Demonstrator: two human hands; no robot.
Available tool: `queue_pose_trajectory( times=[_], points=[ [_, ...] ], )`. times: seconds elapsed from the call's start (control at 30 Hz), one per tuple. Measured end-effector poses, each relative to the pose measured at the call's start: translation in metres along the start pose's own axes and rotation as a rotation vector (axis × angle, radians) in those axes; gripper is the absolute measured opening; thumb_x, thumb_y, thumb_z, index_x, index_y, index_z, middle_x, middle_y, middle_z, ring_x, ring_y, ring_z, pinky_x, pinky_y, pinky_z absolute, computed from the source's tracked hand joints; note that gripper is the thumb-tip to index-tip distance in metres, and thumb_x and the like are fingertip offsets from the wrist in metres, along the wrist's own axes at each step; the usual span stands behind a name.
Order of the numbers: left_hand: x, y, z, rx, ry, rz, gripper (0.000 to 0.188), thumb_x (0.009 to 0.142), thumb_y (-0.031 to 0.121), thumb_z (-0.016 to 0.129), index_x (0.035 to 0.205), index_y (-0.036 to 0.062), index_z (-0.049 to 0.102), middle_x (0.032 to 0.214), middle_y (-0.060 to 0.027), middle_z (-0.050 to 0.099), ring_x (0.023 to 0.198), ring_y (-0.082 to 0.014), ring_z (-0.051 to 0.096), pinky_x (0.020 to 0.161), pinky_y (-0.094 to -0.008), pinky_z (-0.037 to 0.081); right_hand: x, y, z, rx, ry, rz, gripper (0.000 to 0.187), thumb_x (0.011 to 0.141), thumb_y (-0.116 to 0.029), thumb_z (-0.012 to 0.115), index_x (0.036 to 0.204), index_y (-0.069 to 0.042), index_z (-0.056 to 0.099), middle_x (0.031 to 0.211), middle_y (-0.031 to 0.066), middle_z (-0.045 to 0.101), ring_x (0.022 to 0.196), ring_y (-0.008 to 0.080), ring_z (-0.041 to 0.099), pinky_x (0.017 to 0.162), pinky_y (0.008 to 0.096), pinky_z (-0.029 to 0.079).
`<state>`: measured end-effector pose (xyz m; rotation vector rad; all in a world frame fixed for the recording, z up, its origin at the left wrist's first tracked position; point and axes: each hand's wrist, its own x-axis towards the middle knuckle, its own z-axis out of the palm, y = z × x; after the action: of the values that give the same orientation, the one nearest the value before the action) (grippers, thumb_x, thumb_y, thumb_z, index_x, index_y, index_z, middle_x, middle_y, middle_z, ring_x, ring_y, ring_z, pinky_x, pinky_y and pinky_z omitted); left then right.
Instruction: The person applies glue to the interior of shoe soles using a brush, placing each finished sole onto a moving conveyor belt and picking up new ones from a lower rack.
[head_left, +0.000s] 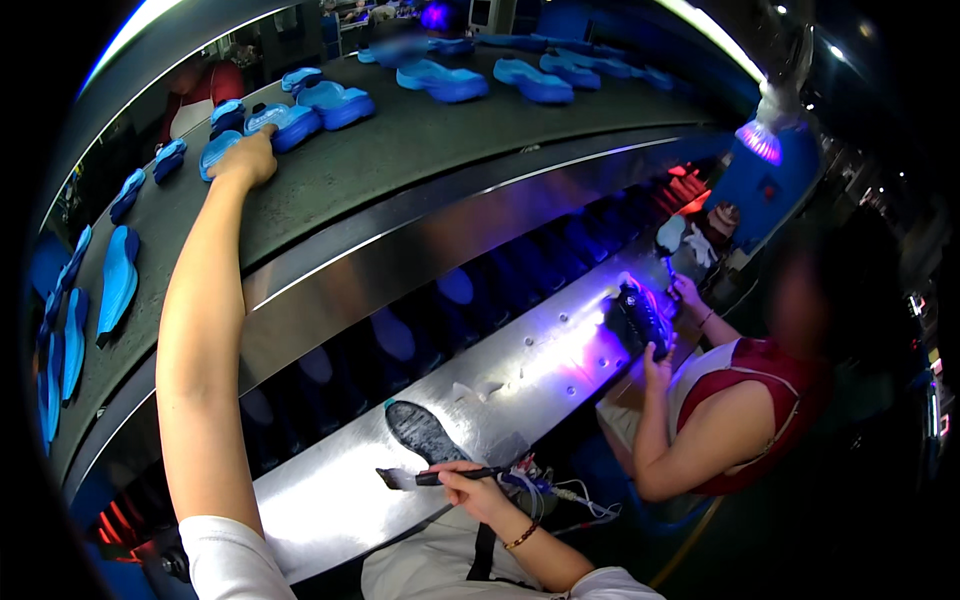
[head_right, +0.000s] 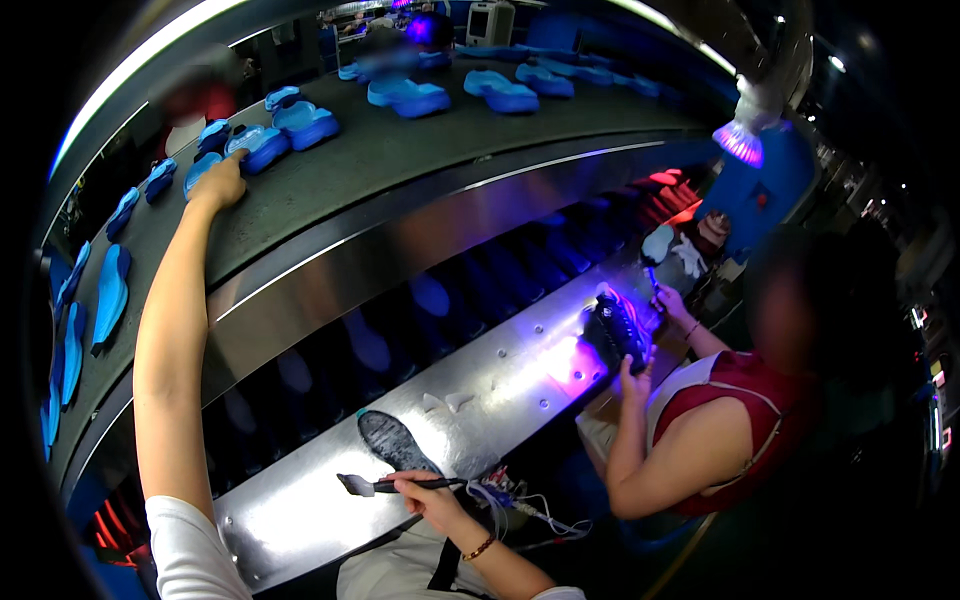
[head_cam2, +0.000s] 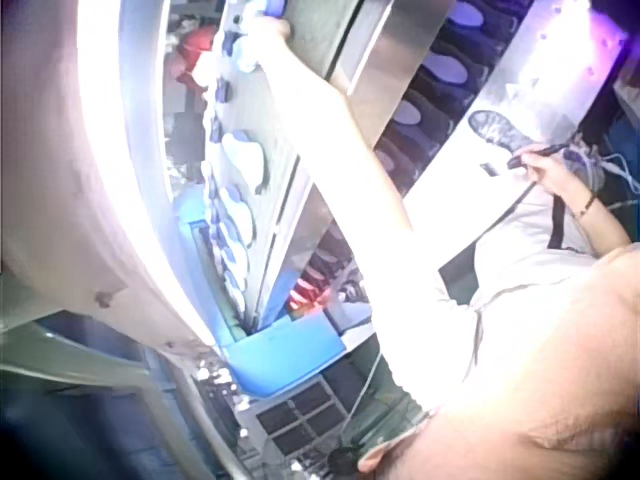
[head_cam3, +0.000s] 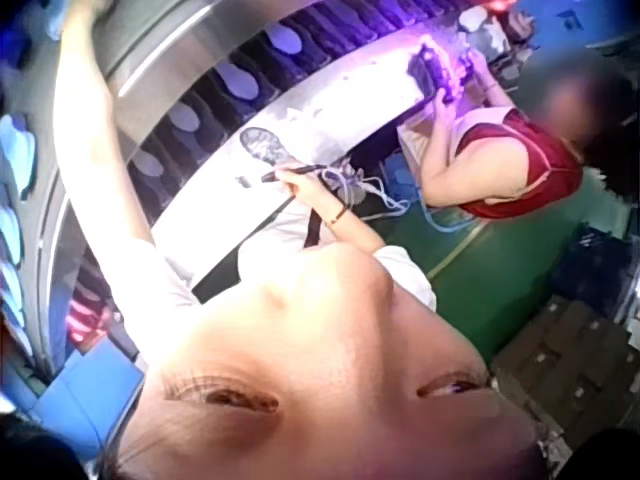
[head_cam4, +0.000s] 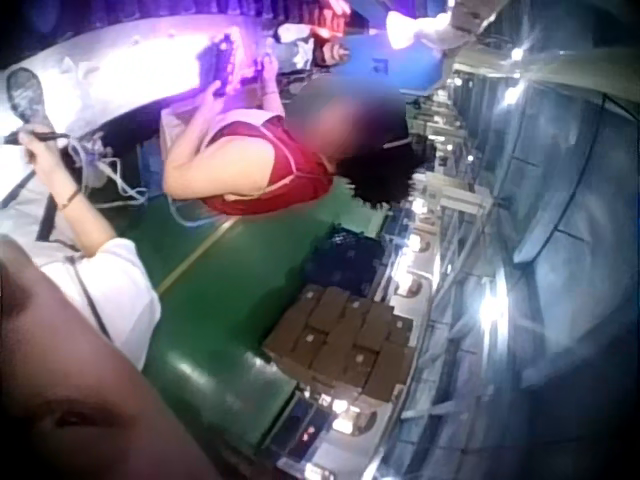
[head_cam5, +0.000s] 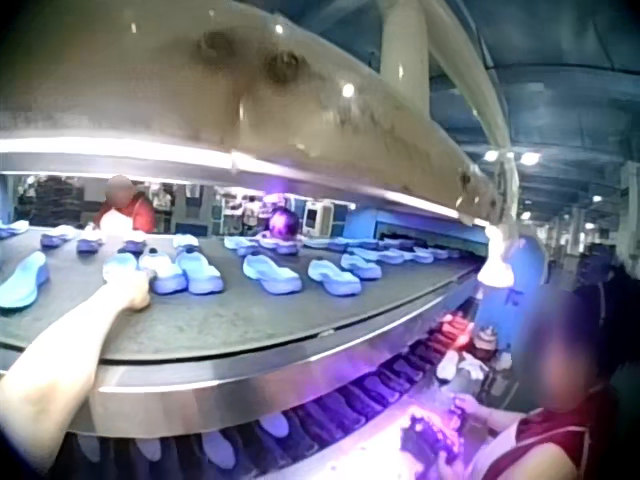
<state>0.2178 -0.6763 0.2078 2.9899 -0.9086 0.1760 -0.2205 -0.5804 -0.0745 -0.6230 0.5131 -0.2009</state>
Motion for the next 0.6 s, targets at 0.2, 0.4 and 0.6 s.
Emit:
queue_pose_trajectory(
  times=[0.2,0.4,0.6],
  points=[
    [-0.015,0.013,-0.018,-0.053,0.035,0.337,0.051,0.073,0.005,0.050,0.124,0.0093,0.044,0.117,-0.0226,0.051,0.109,-0.0348,0.050,0.092,-0.0396,0.039,-0.009,0.005,-0.009,0.099,0.029,-0.039,0.019,0.085,-0.006,0.054,0.102,0.002,0.058,0.096,0.0109,0.062,0.057,0.0086,0.050,0.051,0.0201,0.039],
    [-0.031,0.031,-0.016,-0.145,0.106,0.529,0.042,0.076,0.013,0.060,0.117,0.0104,0.047,0.109,-0.0218,0.055,0.106,-0.0369,0.051,0.090,-0.0410,0.040,-0.010,0.001,-0.011,-0.021,0.023,-0.029,0.019,0.084,-0.005,0.053,0.101,0.001,0.060,0.090,0.0089,0.064,0.056,0.0084,0.051,0.049,0.0193,0.039],
    [-0.036,0.038,-0.017,-0.433,0.221,0.736,0.032,0.079,0.018,0.058,0.108,0.0065,0.055,0.100,-0.0220,0.059,0.095,-0.0359,0.056,0.082,-0.0417,0.044,-0.004,-0.003,0.002,0.008,-0.013,-0.083,0.020,0.085,-0.009,0.055,0.103,0.000,0.059,0.085,0.0070,0.062,0.062,0.0082,0.053,0.052,0.0192,0.040]
  ],
)
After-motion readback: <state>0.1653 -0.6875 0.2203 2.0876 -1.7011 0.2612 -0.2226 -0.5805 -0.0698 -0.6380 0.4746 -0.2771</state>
